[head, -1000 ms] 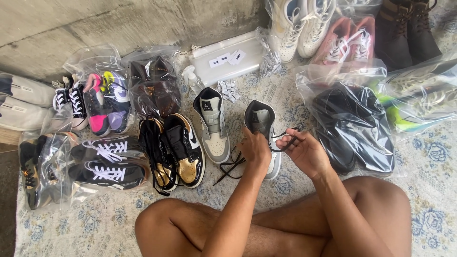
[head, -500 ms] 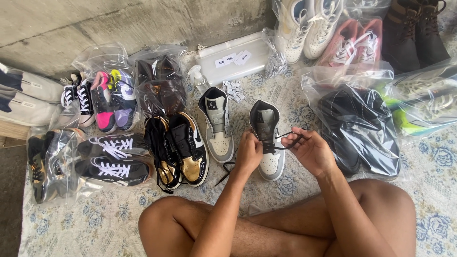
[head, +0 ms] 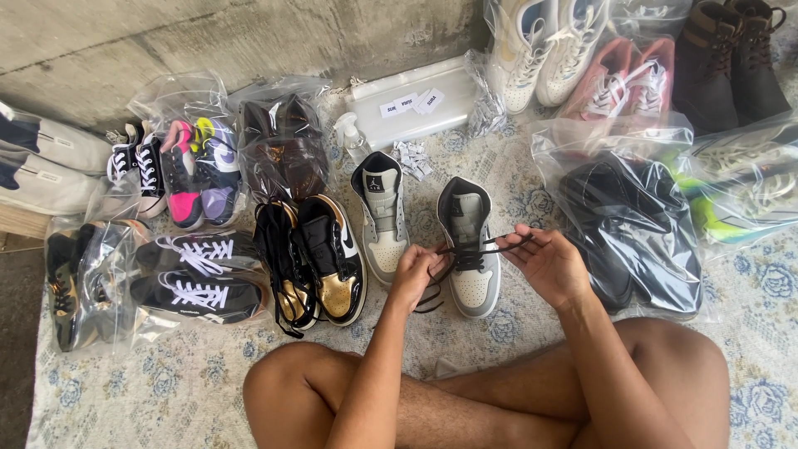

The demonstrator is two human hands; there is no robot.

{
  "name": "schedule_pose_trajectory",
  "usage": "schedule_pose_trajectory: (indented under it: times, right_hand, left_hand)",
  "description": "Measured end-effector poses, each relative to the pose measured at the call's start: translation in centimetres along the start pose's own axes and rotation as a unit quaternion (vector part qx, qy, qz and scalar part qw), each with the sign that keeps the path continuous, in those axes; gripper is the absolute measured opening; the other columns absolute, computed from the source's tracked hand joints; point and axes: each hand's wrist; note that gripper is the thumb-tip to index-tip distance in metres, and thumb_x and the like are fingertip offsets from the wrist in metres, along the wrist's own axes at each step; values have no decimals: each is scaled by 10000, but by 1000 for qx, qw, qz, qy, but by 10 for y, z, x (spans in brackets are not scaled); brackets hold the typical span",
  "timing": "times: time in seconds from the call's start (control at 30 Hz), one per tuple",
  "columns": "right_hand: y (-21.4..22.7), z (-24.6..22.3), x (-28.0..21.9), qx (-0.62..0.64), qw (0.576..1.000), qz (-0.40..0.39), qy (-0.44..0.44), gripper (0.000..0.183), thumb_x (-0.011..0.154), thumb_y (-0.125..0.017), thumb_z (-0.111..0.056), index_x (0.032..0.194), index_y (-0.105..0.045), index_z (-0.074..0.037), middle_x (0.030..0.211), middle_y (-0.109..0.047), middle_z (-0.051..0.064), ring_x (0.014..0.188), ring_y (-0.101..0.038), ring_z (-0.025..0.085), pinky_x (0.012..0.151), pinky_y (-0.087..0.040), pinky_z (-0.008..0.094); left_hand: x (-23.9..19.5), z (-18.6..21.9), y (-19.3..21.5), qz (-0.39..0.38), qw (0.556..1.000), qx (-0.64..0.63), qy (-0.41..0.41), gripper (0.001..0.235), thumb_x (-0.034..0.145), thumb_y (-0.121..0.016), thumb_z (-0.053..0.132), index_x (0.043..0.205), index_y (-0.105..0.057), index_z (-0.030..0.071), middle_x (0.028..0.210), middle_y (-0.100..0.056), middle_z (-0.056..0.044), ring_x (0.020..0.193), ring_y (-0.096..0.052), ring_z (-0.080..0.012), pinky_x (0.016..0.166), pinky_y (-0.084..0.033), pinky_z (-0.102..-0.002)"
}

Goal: The person sits cross-legged on a rug and laces a pair of grey and black high-top sneakers. They thread the laces through the eyelets, pull them tight, and tie a knot.

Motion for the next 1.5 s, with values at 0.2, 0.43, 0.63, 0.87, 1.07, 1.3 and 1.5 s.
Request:
schedule_pose_trajectory:
  times: [0.2, 0.43, 0.63, 0.87, 1.07, 1.3, 1.5]
  right_hand:
    - [-4, 0, -1, -21, 1000, 9, 3, 332, 916, -531, -220, 1112, -749, -65, 1019, -772, 166, 1077, -744, 324, 1074, -514, 479]
    - [-12, 1, -13, -71, 997, 25, 19, 309, 947, -527, -191, 1110, -739, -35, 1003, -765, 168, 1048, -744, 313, 1083, -499, 491]
    - [-15, 3, -15, -82, 996, 16, 15, 313, 961, -512, -182, 1121, -728, -22, 1002, -769, 155, 1042, -748, 289, 1072, -514, 466]
    - [-13, 2, -16, -83, 996, 13, 15, 316, 960, -513, -167, 1133, -720, -3, 992, -763, 176, 1023, -748, 303, 1048, -524, 466]
    - [-20, 3, -15, -84, 996, 11, 19, 306, 963, -518, -156, 1127, -715, 11, 986, -758, 186, 1018, -746, 314, 1041, -521, 471]
    - [-20, 4, -13, -79, 997, 15, 22, 301, 961, -517, -152, 1123, -707, 16, 992, -753, 189, 1014, -744, 325, 1040, -519, 481]
    - [-22, 4, -12, -74, 997, 25, 13, 285, 956, -536, -146, 1108, -707, 23, 990, -748, 197, 1014, -739, 336, 1048, -522, 483]
  left_hand:
    - [-15, 17, -16, 7, 998, -62, 21, 135, 907, -654, 37, 874, -526, 67, 1027, -706, -124, 1026, -716, -243, 1022, -541, -417]
    - [-54, 64, -70, 100, 864, 465, -166, 319, 858, -782, 325, 1029, -610, 117, 1133, -673, -165, 1093, -689, -315, 885, -569, -423]
    - [-61, 73, -118, 75, 770, 591, -230, 158, 958, -672, 170, 1041, -708, 41, 1539, -312, -395, 1369, -451, -531, 1064, -409, -628]
    - [-28, 57, -137, 107, 707, 691, -102, 302, 956, -684, 246, 1168, -637, 36, 1569, -287, -368, 1235, -613, -418, 970, -474, -502]
    - [-13, 46, -133, 79, 659, 747, -33, 383, 976, -650, 289, 1233, -622, 7, 1528, -340, -326, 1108, -669, -388, 874, -491, -483]
    - [-24, 58, -129, 41, 738, 668, -93, 230, 978, -599, 138, 1138, -639, -23, 1379, -452, -350, 1036, -681, -467, 821, -550, -495]
    - [-20, 50, -107, 14, 789, 600, -129, 268, 982, -513, 78, 1186, -579, -83, 1346, -460, -386, 1000, -685, -501, 781, -597, -503]
Point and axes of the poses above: each hand's wrist, its own x-axis towards the middle knuckle, its own y-axis out of the back of the hand, z = x × y
